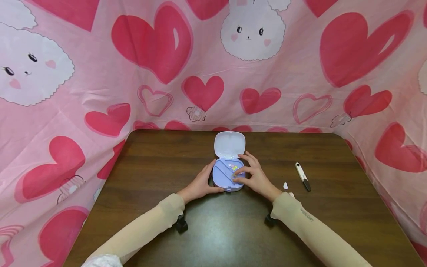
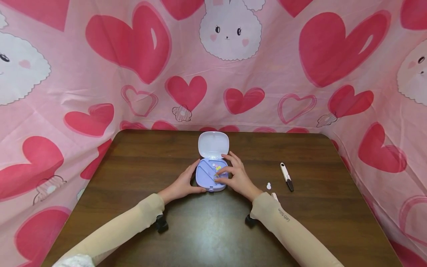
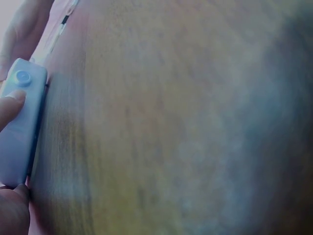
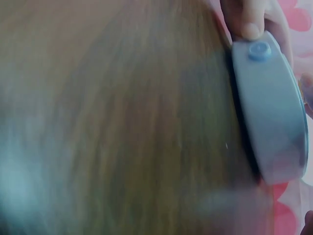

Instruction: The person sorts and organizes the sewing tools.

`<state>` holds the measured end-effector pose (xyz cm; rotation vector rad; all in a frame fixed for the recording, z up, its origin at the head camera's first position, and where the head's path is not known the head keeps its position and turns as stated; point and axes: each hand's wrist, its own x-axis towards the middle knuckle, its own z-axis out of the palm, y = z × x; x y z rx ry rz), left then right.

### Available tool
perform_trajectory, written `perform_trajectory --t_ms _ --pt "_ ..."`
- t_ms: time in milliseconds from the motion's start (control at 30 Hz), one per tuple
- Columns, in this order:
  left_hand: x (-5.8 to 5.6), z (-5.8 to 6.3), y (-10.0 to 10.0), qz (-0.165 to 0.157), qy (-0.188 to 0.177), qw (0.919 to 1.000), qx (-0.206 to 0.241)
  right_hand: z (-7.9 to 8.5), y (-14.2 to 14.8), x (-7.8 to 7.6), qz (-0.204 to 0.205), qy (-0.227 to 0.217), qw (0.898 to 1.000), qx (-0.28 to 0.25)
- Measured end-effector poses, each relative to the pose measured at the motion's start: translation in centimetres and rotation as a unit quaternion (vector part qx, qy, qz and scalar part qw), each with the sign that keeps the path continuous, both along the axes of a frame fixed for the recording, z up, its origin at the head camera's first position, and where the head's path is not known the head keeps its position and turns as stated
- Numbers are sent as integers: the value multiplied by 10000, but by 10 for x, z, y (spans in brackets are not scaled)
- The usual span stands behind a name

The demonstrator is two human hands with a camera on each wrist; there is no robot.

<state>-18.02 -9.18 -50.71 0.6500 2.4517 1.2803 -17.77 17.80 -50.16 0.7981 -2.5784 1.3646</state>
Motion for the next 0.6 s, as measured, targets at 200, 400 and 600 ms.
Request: perform_trajectory --t_ms 200,400,600 --pt "-1 -2 0 -28 101 9999 41 -1 -12 4 -2 -189 9998 3" --pt "0 -2 0 -56 193 9998 35 -2 -22 8 -233 -384 9990 -34" --pt "0 -2 0 -27 225 9997 7 1 -29 11 -312 -549 9980 -9"
